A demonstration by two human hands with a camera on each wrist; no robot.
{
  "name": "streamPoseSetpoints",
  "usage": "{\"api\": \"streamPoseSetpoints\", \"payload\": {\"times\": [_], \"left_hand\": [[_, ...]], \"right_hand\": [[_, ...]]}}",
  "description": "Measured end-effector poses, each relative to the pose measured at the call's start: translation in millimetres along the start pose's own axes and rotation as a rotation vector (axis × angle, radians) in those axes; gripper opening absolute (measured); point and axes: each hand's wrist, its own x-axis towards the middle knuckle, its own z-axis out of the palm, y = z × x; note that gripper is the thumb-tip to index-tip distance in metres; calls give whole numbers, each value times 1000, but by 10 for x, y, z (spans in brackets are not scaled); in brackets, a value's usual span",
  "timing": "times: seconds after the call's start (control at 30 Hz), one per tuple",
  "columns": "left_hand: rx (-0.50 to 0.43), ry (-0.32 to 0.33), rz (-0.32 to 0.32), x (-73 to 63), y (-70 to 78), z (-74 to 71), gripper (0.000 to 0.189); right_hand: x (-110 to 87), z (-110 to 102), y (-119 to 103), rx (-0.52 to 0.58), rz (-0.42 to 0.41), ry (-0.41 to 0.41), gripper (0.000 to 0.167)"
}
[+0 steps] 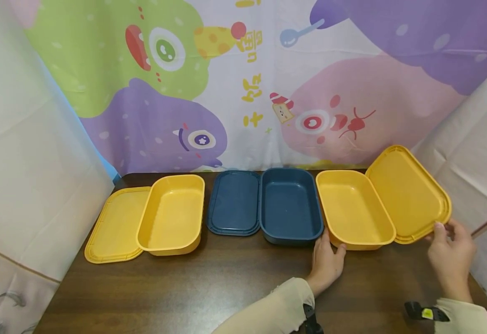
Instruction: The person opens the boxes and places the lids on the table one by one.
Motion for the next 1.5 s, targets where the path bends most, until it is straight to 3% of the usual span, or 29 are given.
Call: {"api": "streamPoseSetpoints", "payload": {"times": [0.4, 0.53, 0.73, 0.9, 1.17, 1.5], "left_hand": [[-16, -15, -12, -5, 5, -1, 62], [-14, -13, -14, -6, 8, 4, 62], [-7, -11, -17, -12, 5, 12, 62], [-3, -16, -20, -23, 0, 18, 62], [-19, -16, -20, -31, -34, -3, 63], [-13, -35, -16, -34, -8, -43, 64]], "right_hand": [[45, 26, 126, 143, 136, 10, 16], [61, 25, 161, 266, 204, 2, 22], [49, 35, 287, 468, 280, 10, 17], [56, 51, 378, 510, 327, 15, 14], [88, 43, 414, 602, 530, -24, 17], [125, -32, 596, 647, 623, -86, 15]]}}
